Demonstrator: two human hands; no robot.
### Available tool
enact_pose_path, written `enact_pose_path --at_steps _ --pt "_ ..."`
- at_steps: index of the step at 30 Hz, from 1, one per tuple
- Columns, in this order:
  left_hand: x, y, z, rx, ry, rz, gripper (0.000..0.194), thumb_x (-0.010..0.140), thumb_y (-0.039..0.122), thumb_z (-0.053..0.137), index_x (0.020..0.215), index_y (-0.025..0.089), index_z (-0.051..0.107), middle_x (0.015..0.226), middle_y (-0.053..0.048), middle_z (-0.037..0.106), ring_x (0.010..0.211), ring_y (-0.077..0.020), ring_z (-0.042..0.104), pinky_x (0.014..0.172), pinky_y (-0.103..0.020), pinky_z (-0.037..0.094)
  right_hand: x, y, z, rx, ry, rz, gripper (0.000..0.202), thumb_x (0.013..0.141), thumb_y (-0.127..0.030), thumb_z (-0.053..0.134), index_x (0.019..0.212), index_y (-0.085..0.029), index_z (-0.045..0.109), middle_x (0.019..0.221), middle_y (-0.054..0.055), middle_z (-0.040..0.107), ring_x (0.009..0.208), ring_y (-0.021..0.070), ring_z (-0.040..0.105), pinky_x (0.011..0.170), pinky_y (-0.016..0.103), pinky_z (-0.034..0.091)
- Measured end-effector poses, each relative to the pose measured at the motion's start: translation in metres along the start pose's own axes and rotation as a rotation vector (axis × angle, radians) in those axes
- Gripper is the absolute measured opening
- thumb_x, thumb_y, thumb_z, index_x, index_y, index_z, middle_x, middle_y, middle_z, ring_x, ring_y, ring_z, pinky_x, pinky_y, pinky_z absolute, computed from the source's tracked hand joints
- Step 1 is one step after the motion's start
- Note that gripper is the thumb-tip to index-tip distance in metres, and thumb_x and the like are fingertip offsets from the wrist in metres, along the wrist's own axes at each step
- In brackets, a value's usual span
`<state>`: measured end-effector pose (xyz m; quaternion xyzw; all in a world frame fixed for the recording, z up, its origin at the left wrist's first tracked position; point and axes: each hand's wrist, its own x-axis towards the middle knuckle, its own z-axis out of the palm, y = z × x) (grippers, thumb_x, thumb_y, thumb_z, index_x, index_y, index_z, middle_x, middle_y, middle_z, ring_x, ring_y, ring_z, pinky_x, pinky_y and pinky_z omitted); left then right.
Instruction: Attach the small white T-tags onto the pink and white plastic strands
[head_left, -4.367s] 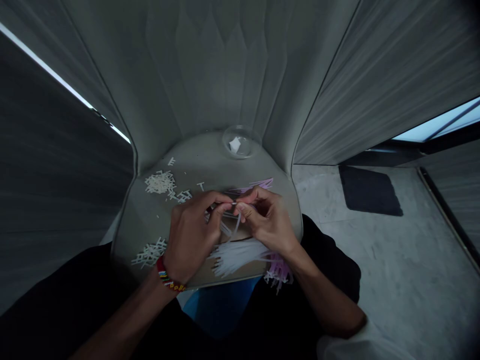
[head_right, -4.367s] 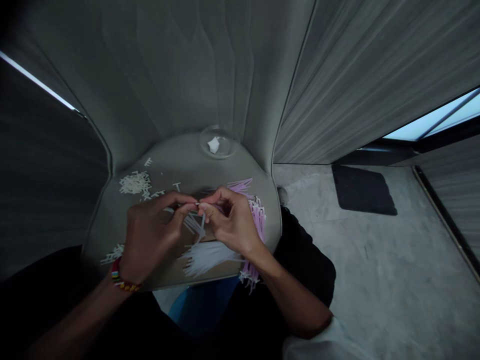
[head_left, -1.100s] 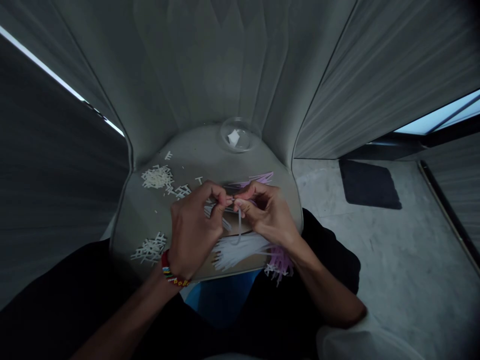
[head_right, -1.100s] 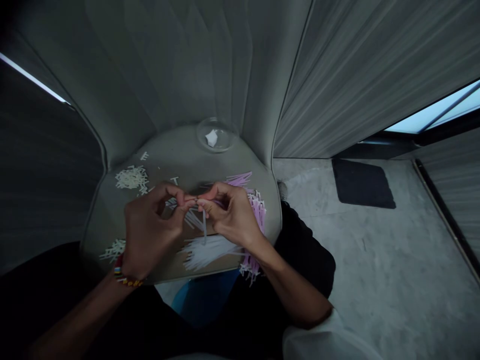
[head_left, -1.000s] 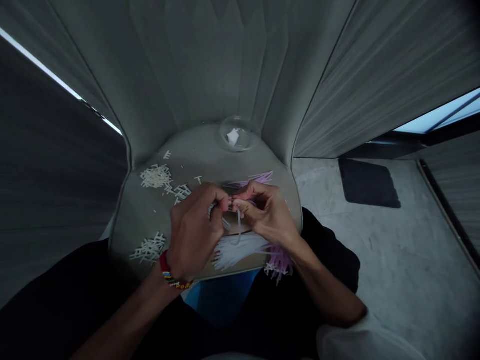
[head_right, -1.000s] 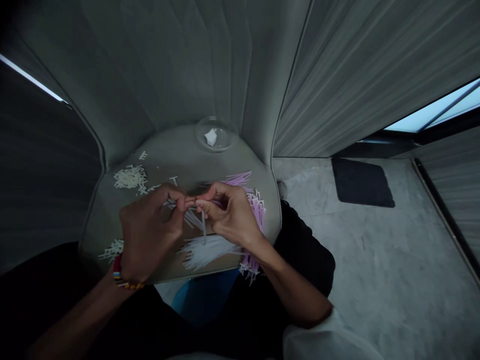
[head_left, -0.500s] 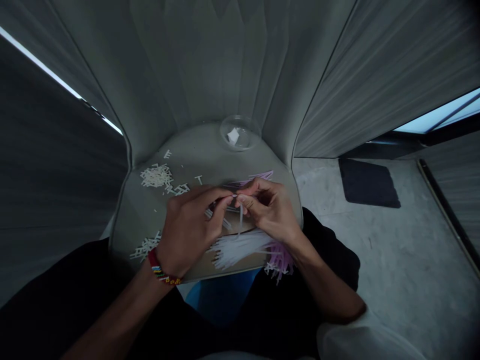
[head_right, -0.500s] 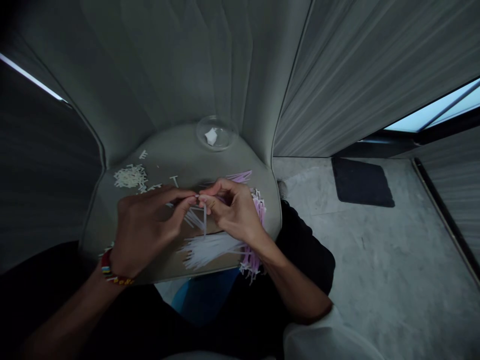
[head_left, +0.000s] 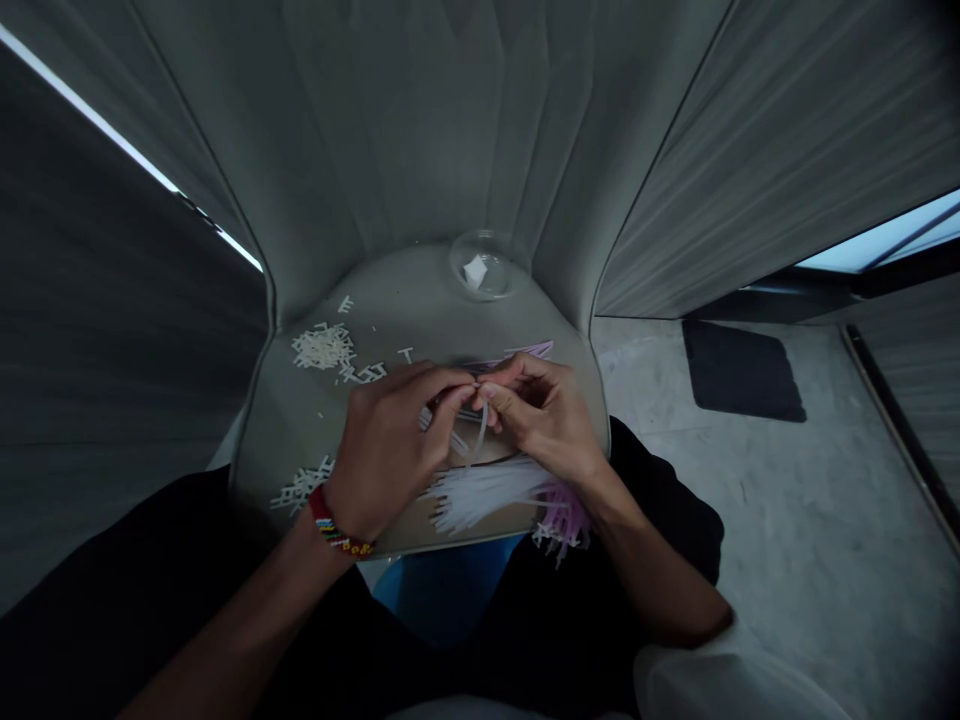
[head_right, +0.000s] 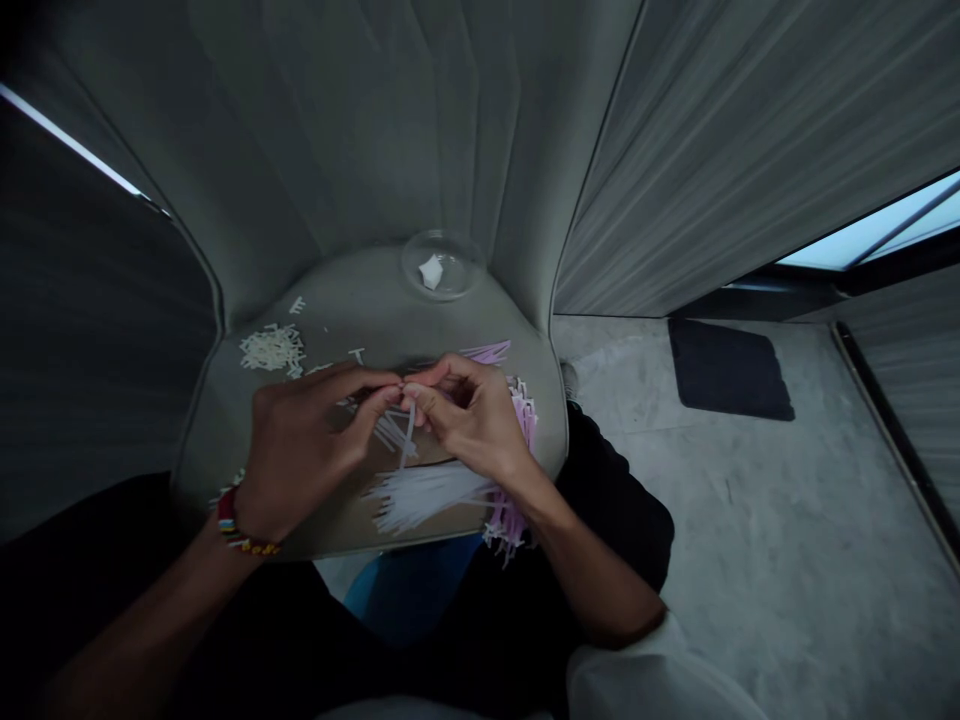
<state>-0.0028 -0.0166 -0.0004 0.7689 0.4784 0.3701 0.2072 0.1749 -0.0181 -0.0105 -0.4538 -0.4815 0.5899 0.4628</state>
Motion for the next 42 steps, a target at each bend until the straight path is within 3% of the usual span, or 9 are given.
enact_pose_path --at_steps 9,17,26,42 --pt "0.0049 0.0007 -0.0042 0.032 -0.006 -0.038 0.011 0.094 0.019 0.066 0.097 0.024 0.075 0.092 0.003 0.078 0.081 -0.0137 0.073 0.078 -0.025 0.053 0.0012 -0.0062 -0.0018 -0.008 -0.039 -0.005 0.022 0.09 -0.039 0.072 0.104 -0.023 0.066 0.08 0.0 0.068 0.066 0.0121 0.061 0.061 0.026 0.054" --pt "0.003 -0.0024 -0.0024 0.063 0.008 0.005 0.011 0.094 0.02 0.065 0.1 0.025 0.074 0.097 0.002 0.078 0.088 -0.0163 0.074 0.083 -0.028 0.055 -0.0026 -0.0064 -0.0028 -0.196 0.016 -0.083 0.015 0.088 -0.029 0.075 0.097 -0.021 0.067 0.081 0.001 0.07 0.07 0.0132 0.066 0.068 0.026 0.054" --pt "0.0049 0.0012 -0.0035 0.055 0.033 0.01 0.012 0.09 0.017 0.067 0.096 0.025 0.073 0.091 0.002 0.077 0.08 -0.0151 0.072 0.076 -0.027 0.055 -0.0014 -0.0056 -0.0014 -0.104 0.01 -0.063 0.013 0.087 -0.025 0.075 0.095 -0.02 0.066 0.08 0.0 0.071 0.066 0.0114 0.064 0.063 0.025 0.053" --pt "0.0041 0.0028 -0.001 0.062 0.014 -0.016 0.012 0.087 0.016 0.07 0.095 0.025 0.074 0.087 0.005 0.077 0.074 -0.0112 0.07 0.074 -0.024 0.053 -0.0029 -0.0047 0.0017 -0.204 0.087 -0.096 0.016 0.089 -0.033 0.071 0.086 -0.02 0.062 0.075 0.0 0.066 0.066 0.0131 0.062 0.061 0.026 0.049"
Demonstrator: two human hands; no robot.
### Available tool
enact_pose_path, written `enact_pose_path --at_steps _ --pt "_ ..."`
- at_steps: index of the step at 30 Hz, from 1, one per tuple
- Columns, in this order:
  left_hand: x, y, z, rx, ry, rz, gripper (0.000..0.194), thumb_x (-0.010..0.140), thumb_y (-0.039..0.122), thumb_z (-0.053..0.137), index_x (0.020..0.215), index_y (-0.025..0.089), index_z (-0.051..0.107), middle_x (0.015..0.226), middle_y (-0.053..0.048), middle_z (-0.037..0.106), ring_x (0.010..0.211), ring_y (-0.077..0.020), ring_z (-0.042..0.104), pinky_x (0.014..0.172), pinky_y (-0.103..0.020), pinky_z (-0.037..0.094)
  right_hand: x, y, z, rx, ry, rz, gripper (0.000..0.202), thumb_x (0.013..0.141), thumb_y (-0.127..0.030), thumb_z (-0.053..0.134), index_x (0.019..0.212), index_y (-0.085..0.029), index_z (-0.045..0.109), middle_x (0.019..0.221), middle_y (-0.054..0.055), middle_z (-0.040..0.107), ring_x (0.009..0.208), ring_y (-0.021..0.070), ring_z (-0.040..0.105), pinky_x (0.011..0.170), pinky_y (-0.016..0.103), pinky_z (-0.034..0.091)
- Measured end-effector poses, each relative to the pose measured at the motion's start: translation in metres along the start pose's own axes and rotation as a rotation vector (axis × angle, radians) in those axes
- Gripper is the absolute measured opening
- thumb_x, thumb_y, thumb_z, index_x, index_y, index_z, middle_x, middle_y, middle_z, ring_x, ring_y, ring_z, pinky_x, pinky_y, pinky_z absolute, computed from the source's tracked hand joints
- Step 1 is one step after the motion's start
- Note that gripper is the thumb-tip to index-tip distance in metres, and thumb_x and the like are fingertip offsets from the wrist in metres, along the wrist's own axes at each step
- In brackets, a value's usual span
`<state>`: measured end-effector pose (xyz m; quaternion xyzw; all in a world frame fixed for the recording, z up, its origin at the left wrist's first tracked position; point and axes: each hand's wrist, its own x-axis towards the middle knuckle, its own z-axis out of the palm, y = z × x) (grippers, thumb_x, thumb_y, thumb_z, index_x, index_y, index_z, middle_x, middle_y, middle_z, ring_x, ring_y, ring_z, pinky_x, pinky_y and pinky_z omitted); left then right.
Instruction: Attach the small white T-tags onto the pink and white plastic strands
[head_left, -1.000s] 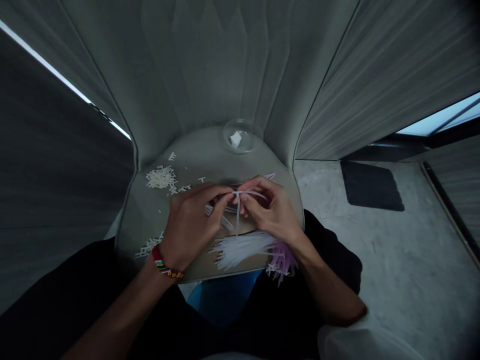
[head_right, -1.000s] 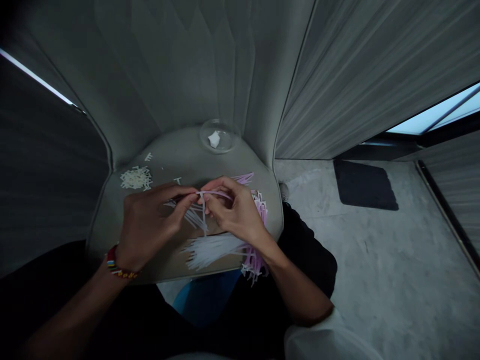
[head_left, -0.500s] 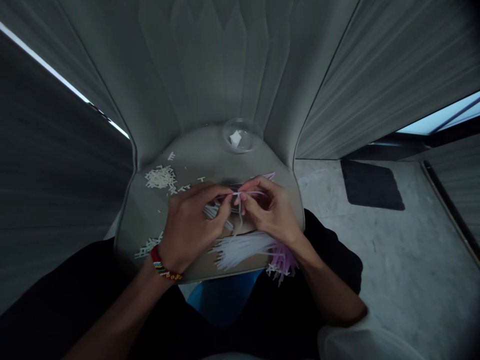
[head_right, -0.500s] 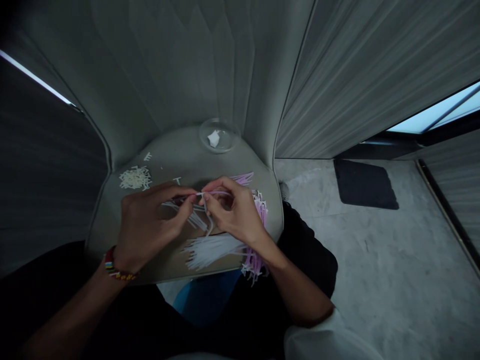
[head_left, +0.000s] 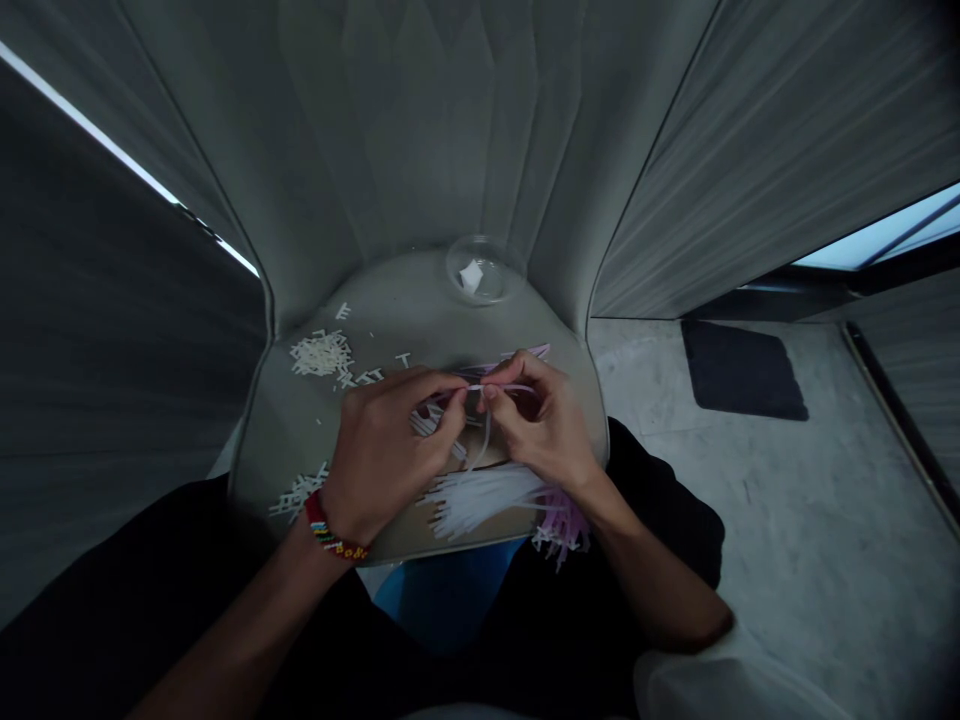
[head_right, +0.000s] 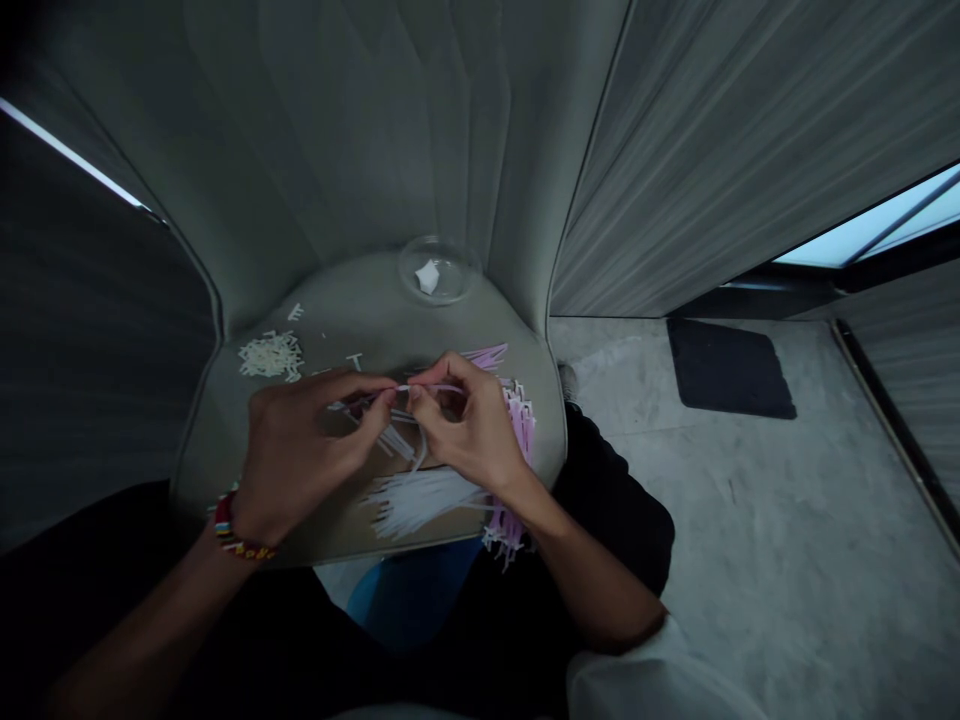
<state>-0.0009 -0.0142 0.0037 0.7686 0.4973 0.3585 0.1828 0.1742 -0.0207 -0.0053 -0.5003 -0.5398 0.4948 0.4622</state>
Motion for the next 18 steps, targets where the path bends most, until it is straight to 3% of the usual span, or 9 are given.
enact_pose_path --at_steps 7,18 --pt "-0.0014 0.0027 -0.0015 -0.027 0.012 -0.013 0.008 0.087 0.018 0.069 0.09 0.025 0.072 0.083 0.006 0.076 0.07 -0.0128 0.07 0.069 -0.027 0.053 -0.0005 -0.0007 0.0011 0.05 -0.011 -0.027 0.016 0.087 -0.03 0.074 0.086 -0.019 0.063 0.08 0.0 0.067 0.073 0.0129 0.064 0.068 0.025 0.052" --pt "-0.0026 0.0043 -0.0002 -0.061 0.037 0.015 0.01 0.088 0.016 0.068 0.091 0.025 0.071 0.083 0.004 0.074 0.072 -0.0125 0.069 0.073 -0.027 0.054 -0.0015 -0.0037 -0.0021 0.015 -0.065 0.01 0.017 0.09 -0.034 0.072 0.087 -0.021 0.062 0.081 0.001 0.067 0.075 0.0143 0.064 0.069 0.027 0.051"
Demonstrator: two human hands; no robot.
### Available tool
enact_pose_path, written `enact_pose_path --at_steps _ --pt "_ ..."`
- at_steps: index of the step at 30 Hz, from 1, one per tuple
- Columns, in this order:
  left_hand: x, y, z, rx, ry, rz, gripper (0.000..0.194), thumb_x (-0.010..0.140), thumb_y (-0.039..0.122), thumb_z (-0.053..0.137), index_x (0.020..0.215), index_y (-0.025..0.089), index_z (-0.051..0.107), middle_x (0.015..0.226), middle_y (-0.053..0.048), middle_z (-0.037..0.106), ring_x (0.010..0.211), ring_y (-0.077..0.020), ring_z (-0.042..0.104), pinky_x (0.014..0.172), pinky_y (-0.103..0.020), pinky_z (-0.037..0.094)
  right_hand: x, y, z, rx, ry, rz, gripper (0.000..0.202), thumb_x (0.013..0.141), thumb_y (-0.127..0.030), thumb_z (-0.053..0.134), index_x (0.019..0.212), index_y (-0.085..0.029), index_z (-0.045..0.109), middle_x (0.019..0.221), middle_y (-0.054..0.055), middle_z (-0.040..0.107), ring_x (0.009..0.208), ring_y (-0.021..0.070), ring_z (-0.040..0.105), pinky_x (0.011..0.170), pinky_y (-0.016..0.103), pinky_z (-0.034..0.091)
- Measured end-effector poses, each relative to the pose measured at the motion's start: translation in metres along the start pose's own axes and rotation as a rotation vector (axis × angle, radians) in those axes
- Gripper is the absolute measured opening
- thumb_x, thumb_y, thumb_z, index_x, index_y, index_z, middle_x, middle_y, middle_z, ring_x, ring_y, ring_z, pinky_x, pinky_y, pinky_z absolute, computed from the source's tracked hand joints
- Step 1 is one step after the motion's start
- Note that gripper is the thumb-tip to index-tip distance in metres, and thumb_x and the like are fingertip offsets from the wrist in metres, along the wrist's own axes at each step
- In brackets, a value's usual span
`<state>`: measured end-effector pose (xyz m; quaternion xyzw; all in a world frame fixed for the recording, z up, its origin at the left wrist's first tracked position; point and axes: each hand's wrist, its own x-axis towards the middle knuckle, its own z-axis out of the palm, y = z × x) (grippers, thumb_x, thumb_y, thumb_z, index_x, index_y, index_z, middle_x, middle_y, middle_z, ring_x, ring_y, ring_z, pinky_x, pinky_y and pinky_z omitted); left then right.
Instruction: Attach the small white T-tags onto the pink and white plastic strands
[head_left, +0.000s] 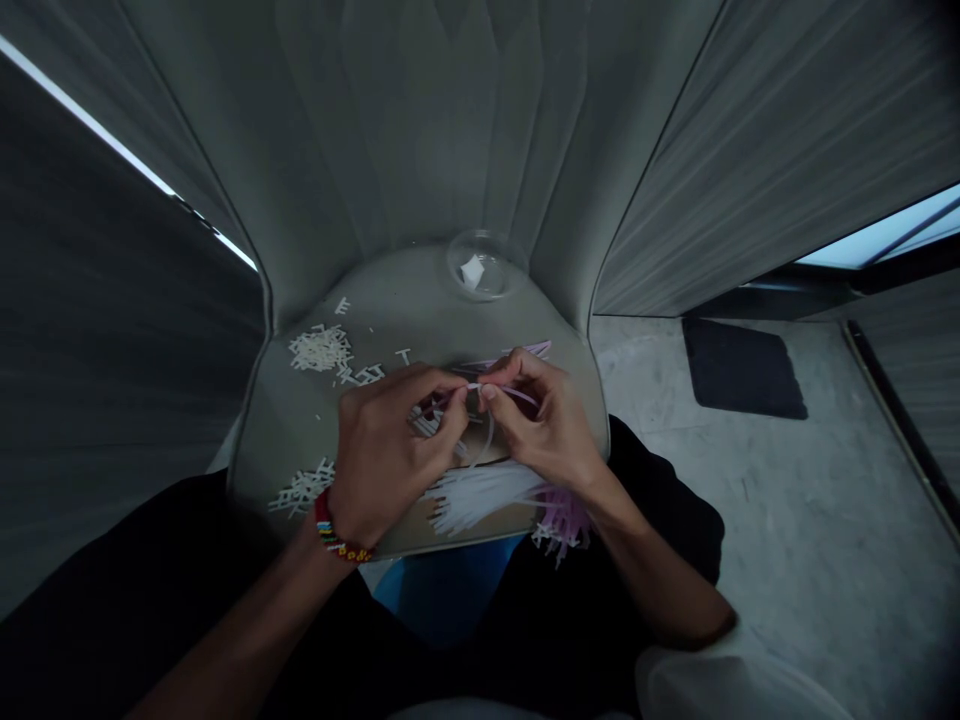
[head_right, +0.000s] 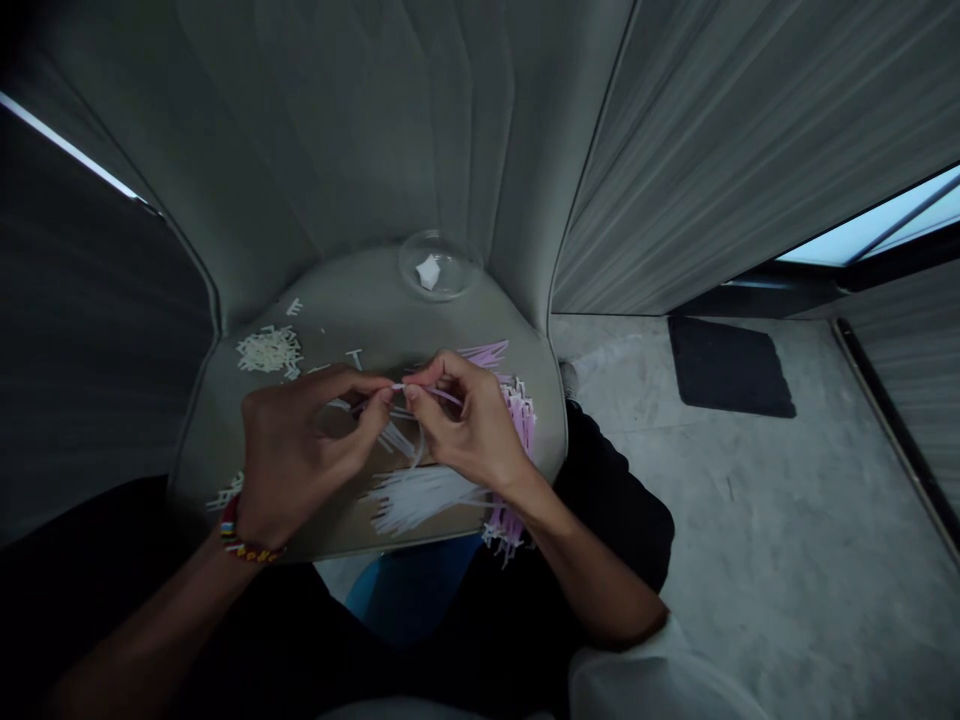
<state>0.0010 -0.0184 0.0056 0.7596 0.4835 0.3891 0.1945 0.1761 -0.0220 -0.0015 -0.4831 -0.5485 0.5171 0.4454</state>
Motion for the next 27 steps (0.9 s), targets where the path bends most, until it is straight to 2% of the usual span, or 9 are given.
enact_pose_path --at_steps 15,23,27 --pt "-0.0047 -0.0044 0.0044 0.055 -0.007 0.085 0.012 0.092 0.017 0.065 0.1 0.025 0.069 0.094 -0.001 0.076 0.083 -0.017 0.07 0.078 -0.032 0.053 0.0013 -0.0018 -0.005 -0.074 -0.037 -0.013 0.016 0.089 -0.032 0.071 0.086 -0.02 0.06 0.08 0.0 0.067 0.075 0.0145 0.063 0.069 0.027 0.05" --pt "-0.006 -0.0034 0.0067 0.075 -0.001 0.088 0.01 0.092 0.016 0.063 0.097 0.024 0.067 0.088 -0.002 0.073 0.079 -0.0175 0.068 0.075 -0.033 0.052 0.0018 0.001 -0.0041 -0.067 -0.058 -0.008 0.016 0.089 -0.032 0.07 0.086 -0.02 0.061 0.084 0.001 0.068 0.079 0.0148 0.065 0.072 0.027 0.053" --pt "-0.0069 -0.0021 0.0069 0.09 -0.004 0.07 0.01 0.094 0.02 0.062 0.096 0.027 0.068 0.086 -0.001 0.073 0.077 -0.0181 0.068 0.074 -0.034 0.053 0.002 0.0039 -0.0024 -0.024 -0.084 0.027 0.019 0.089 -0.035 0.071 0.085 -0.021 0.058 0.085 0.001 0.068 0.079 0.0147 0.065 0.073 0.027 0.054"
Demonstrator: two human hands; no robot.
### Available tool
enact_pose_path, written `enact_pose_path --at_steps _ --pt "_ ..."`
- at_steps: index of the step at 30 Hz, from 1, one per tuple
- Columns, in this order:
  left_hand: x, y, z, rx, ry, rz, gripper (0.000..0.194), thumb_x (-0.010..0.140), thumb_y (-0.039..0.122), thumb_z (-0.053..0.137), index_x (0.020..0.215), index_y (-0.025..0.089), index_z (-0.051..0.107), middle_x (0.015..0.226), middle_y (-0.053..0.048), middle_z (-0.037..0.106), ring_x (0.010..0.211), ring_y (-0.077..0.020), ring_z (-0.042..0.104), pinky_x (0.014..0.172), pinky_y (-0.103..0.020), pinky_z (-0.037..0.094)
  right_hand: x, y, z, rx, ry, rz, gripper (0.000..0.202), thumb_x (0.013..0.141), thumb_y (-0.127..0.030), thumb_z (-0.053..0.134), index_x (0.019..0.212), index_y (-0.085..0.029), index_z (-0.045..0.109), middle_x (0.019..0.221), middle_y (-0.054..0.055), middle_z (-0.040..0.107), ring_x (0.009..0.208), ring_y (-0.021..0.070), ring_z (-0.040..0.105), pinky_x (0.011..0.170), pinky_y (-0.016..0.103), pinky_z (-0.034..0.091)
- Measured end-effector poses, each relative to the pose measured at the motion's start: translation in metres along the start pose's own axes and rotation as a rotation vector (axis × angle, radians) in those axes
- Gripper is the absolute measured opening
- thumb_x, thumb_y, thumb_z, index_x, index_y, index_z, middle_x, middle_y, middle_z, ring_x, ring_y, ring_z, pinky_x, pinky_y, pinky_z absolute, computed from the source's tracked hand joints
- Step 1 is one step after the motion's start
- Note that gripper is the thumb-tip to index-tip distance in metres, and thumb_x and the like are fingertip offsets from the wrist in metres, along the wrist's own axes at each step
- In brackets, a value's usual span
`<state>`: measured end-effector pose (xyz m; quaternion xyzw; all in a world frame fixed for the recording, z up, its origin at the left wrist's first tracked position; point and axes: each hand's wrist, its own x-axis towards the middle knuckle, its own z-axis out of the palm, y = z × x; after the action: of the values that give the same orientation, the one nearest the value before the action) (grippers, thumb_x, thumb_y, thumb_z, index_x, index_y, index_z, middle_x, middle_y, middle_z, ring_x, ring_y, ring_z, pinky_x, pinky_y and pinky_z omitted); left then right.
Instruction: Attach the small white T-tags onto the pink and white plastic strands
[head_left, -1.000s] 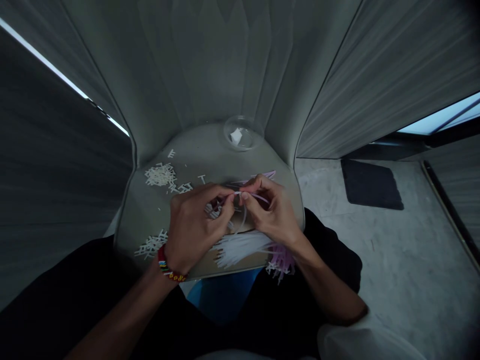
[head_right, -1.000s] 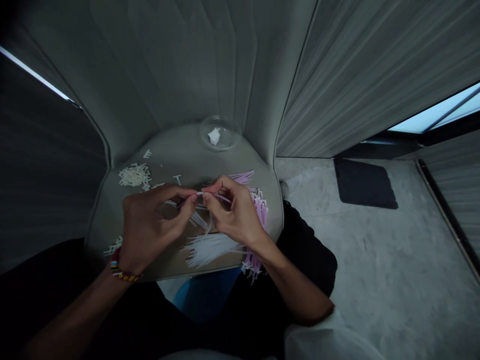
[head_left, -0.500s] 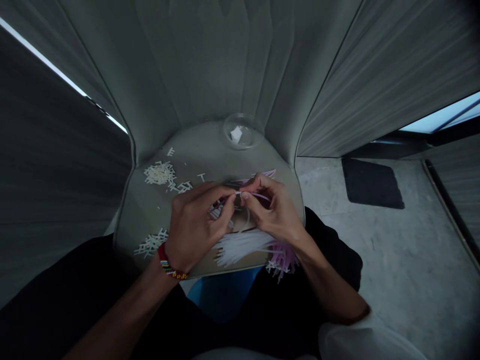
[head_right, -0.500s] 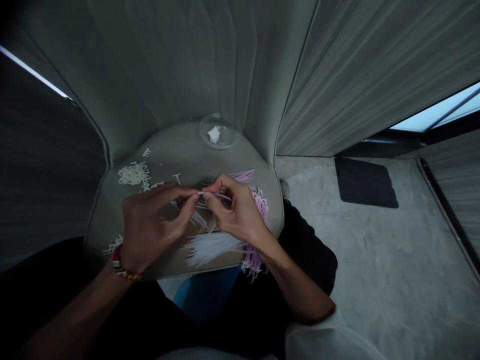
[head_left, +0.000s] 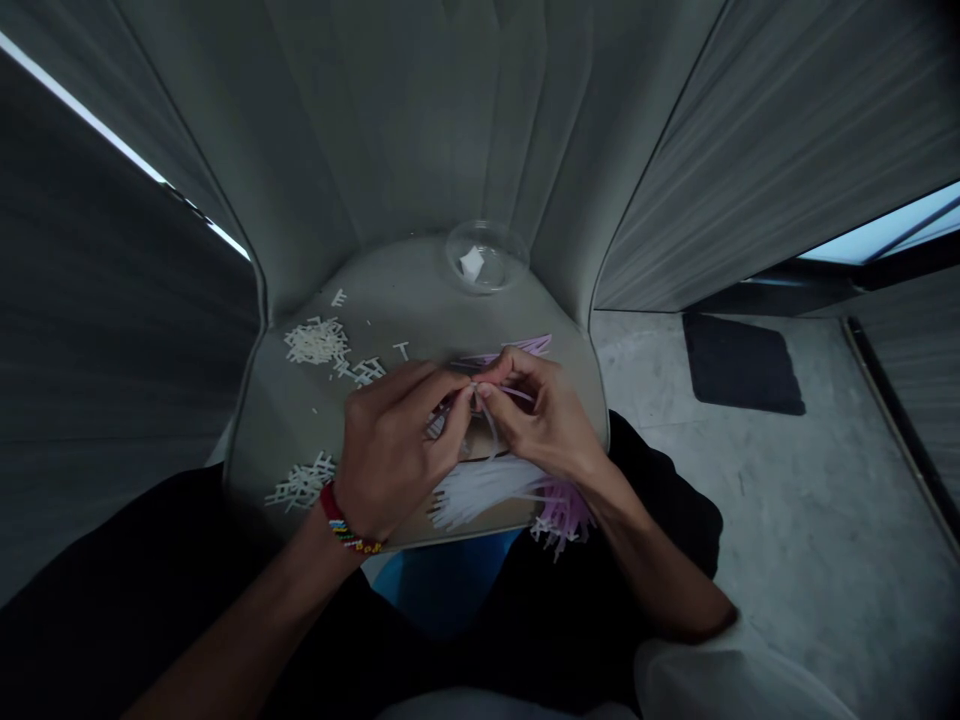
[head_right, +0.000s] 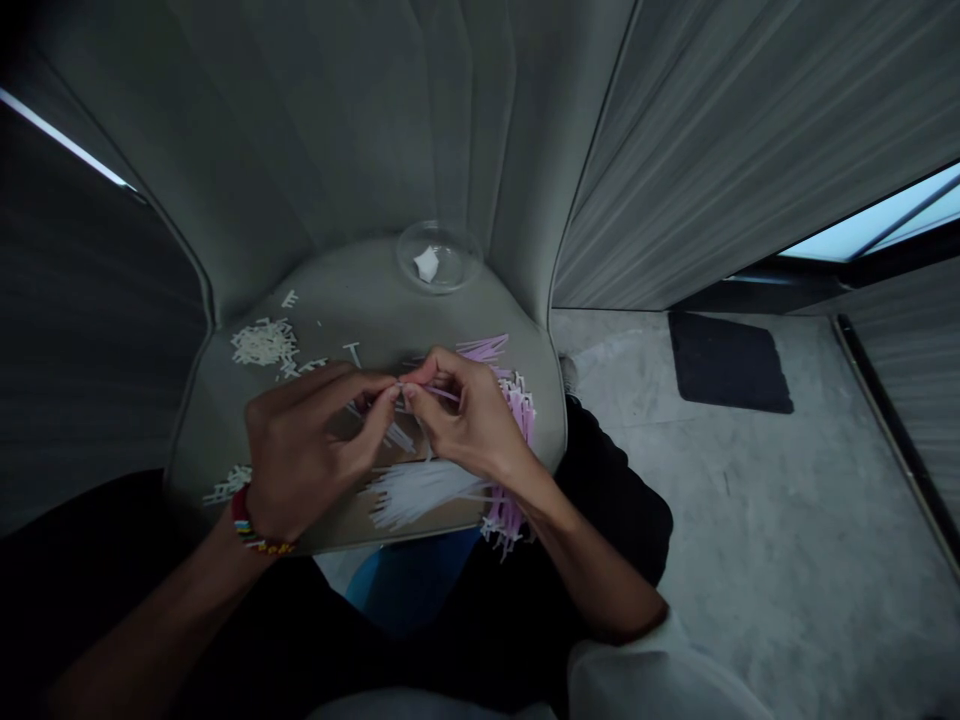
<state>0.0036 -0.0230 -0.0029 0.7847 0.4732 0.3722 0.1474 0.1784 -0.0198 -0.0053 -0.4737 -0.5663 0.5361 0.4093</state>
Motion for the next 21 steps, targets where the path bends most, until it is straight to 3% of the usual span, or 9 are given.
enact_pose_path --at_steps 6,9,12,14,17,18,19,20,21 --pt "0.009 -0.012 -0.007 -0.058 -0.106 -0.036 0.011 0.096 0.026 0.063 0.099 0.027 0.073 0.094 0.001 0.078 0.083 -0.0176 0.073 0.079 -0.03 0.055 0.003 0.001 -0.001 0.041 0.019 0.013 0.018 0.089 -0.033 0.072 0.089 -0.02 0.061 0.081 0.0 0.067 0.074 0.013 0.064 0.068 0.025 0.052" --pt "0.022 -0.04 -0.025 -0.071 -0.142 -0.062 0.018 0.096 0.033 0.064 0.109 0.027 0.074 0.094 0.0 0.079 0.079 -0.0174 0.073 0.076 -0.029 0.056 0.005 0.0 -0.005 0.052 0.042 0.004 0.017 0.094 -0.035 0.066 0.092 -0.02 0.059 0.082 0.001 0.068 0.065 0.0108 0.059 0.06 0.024 0.049" --pt "0.033 -0.07 -0.053 0.043 -0.091 -0.055 0.036 0.096 0.038 0.063 0.131 0.027 0.066 0.113 -0.002 0.076 0.095 -0.0194 0.072 0.085 -0.034 0.055 0.007 0.0 -0.007 0.105 0.075 0.0 0.016 0.096 -0.035 0.061 0.091 -0.021 0.056 0.088 0.002 0.07 0.053 0.0074 0.052 0.049 0.023 0.042" --pt "0.036 -0.081 -0.068 0.103 0.034 -0.014 0.039 0.096 0.04 0.063 0.133 0.026 0.064 0.125 -0.001 0.071 0.108 -0.0211 0.068 0.091 -0.039 0.054 0.007 0.002 -0.007 0.152 0.057 0.008 0.015 0.096 -0.033 0.06 0.091 -0.021 0.054 0.088 0.001 0.07 0.05 0.0066 0.051 0.047 0.023 0.041" --pt "0.034 -0.083 -0.08 0.185 0.621 -0.13 0.029 0.105 0.032 0.046 0.125 0.019 0.062 0.126 -0.001 0.065 0.117 -0.0201 0.061 0.085 -0.043 0.048 0.008 0.005 -0.008 0.167 0.023 -0.003 0.01 0.097 -0.032 0.058 0.1 -0.022 0.057 0.081 -0.003 0.065 0.052 0.0072 0.051 0.048 0.022 0.041" --pt "0.032 -0.084 -0.081 0.222 0.758 -0.161 0.029 0.106 0.026 0.039 0.122 0.016 0.062 0.124 -0.001 0.064 0.118 -0.0191 0.06 0.083 -0.044 0.046 0.008 0.006 -0.008 0.148 0.018 -0.011 0.013 0.097 -0.032 0.057 0.105 -0.022 0.059 0.081 -0.003 0.064 0.053 0.0075 0.051 0.049 0.022 0.041" --pt "0.03 -0.085 -0.082 0.253 0.804 -0.175 0.029 0.106 0.022 0.037 0.117 0.013 0.062 0.121 -0.001 0.063 0.117 -0.0183 0.059 0.081 -0.044 0.044 0.008 0.007 -0.009 0.119 0.017 -0.021 0.017 0.098 -0.033 0.056 0.11 -0.022 0.062 0.08 -0.003 0.063 0.054 0.0078 0.051 0.05 0.022 0.041" --pt "0.029 -0.088 -0.082 0.272 0.763 -0.181 0.028 0.105 0.021 0.038 0.113 0.012 0.063 0.118 -0.001 0.063 0.116 -0.0177 0.06 0.08 -0.043 0.044 0.008 0.008 -0.01 0.084 0.016 -0.033 0.021 0.099 -0.035 0.055 0.112 -0.021 0.065 0.08 -0.002 0.062 0.055 0.0081 0.052 0.05 0.022 0.041" --pt "0.028 -0.092 -0.082 0.274 0.647 -0.189 0.026 0.103 0.021 0.041 0.11 0.013 0.065 0.115 -0.001 0.065 0.112 -0.0169 0.061 0.08 -0.041 0.045 0.008 0.009 -0.011 0.048 0.015 -0.042 0.024 0.099 -0.037 0.055 0.112 -0.021 0.068 0.077 -0.002 0.061 0.055 0.0087 0.051 0.05 0.023 0.041"
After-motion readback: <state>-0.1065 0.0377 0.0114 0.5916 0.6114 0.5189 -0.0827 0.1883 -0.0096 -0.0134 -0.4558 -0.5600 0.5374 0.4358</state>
